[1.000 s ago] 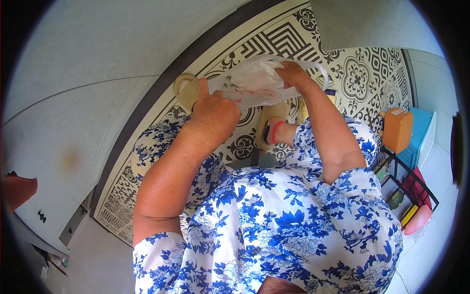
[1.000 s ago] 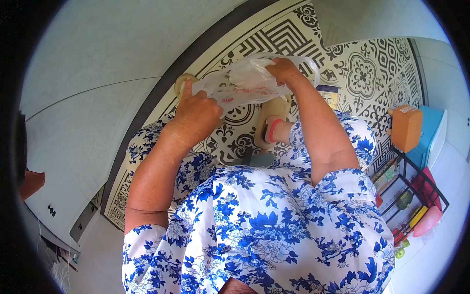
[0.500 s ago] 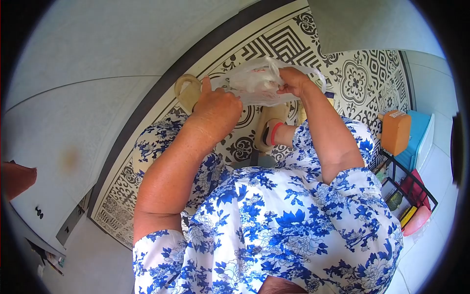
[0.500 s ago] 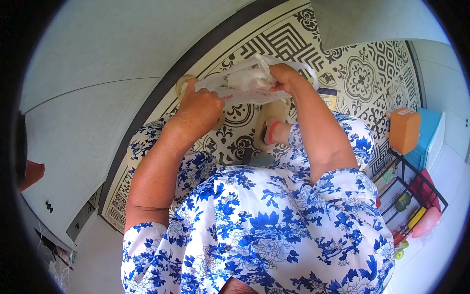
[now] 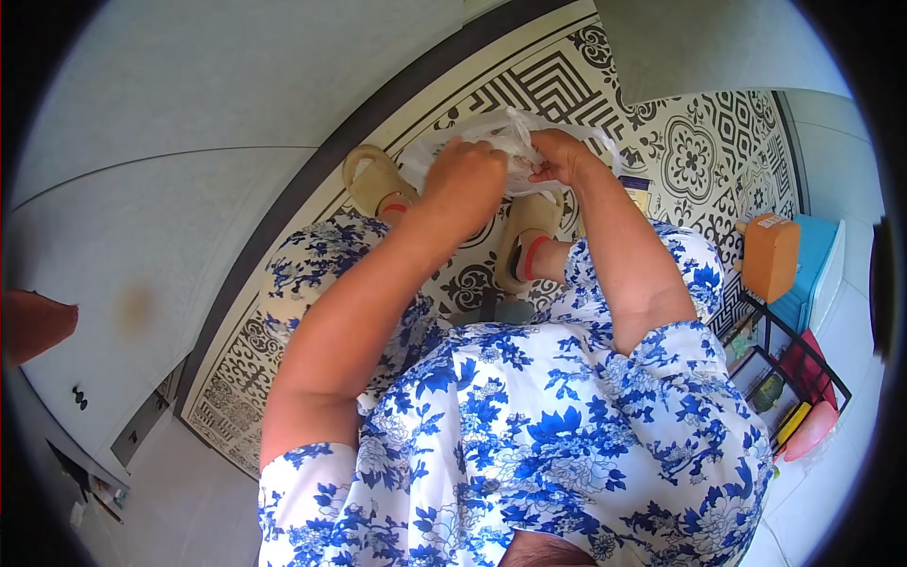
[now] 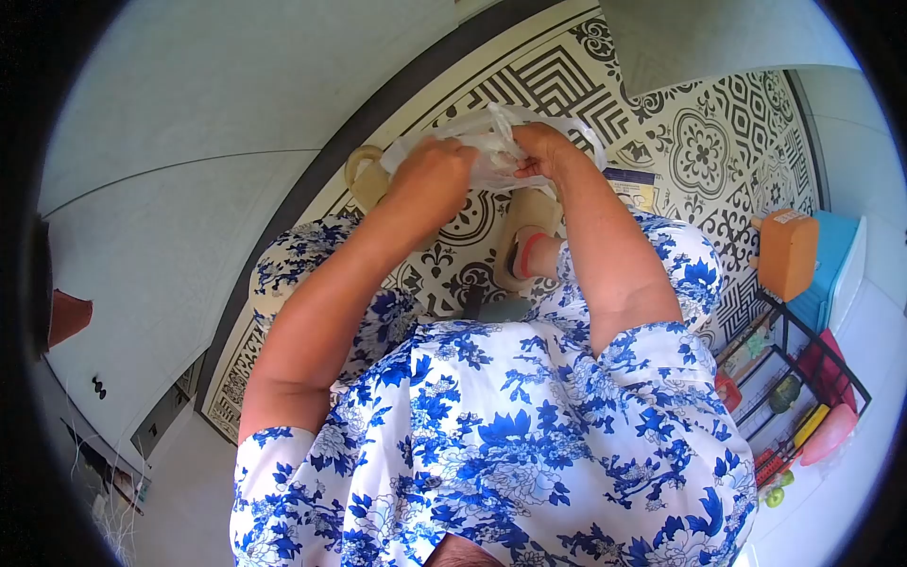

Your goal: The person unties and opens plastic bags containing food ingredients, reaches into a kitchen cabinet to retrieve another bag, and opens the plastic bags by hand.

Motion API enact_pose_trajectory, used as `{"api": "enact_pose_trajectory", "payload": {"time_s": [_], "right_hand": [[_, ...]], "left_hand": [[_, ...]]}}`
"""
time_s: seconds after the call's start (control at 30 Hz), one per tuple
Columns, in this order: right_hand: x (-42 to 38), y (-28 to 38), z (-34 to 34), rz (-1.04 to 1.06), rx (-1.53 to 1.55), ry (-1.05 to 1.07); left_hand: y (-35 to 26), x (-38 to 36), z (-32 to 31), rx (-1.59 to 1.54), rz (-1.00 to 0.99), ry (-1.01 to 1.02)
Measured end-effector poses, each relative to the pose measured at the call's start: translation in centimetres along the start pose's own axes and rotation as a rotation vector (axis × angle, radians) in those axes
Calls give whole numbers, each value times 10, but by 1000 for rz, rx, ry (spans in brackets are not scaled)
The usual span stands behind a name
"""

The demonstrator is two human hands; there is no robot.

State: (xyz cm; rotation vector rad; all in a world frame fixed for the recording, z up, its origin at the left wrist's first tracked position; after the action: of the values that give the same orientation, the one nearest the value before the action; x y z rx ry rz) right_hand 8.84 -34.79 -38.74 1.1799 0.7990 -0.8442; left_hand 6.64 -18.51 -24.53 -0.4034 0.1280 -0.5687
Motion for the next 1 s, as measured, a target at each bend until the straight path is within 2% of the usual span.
{"api": "enact_pose_trajectory", "payload": {"time_s": [0.03, 0.1, 0.13, 0.2, 0.23, 0.3, 0.4, 0.5, 0.53, 0.8, 0.87, 0.9, 1.0], "right_hand": [[1, -1, -1, 22, -23, -24], [-5, 2, 1, 46, -41, -60], [-11, 4, -1, 30, -50, -32], [-13, 4, -5, 10, -43, -1], [-9, 2, -5, 4, -54, 50], [-4, -3, -5, -8, -61, 106], [-2, -6, 0, -26, -35, 155], [-4, -3, 2, -36, 25, 170], [-25, 2, -25, -26, 40, 153], [-27, -2, -16, -15, 187, 129], [-33, -1, -10, 35, 282, 5], [-33, -2, -9, 35, 278, 3], [-26, -10, -3, 31, 403, -36]], "left_hand": [[-3, 7, -14, -3, -2, -1], [3, 17, -46, -125, 231, -78], [8, 18, -59, -125, 226, -76], [20, 19, -81, -193, 360, -12], [23, 19, -92, -187, 355, -4], [31, 18, -98, -345, 308, -145], [45, 24, -115, -268, 327, -69], [53, 25, -120, -303, 304, -97], [69, 0, -104, -311, 307, -110], [70, -3, -101, -289, 378, -131], [71, -1, -101, -296, 444, -100], [72, -1, -102, -303, 509, -69], [75, -1, -106, -276, 533, -69]]}}
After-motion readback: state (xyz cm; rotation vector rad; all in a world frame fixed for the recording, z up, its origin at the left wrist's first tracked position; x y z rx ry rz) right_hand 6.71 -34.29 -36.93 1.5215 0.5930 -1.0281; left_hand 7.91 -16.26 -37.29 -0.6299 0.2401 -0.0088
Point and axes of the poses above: each hand's wrist, its own x-axis towards the middle knuckle, its own z-axis out of the back of the hand, y = z × x, the point moved 4 cm from there along x, towards the middle knuckle, and after that the axes turned 13 degrees about -y, right-handed, at the moved point
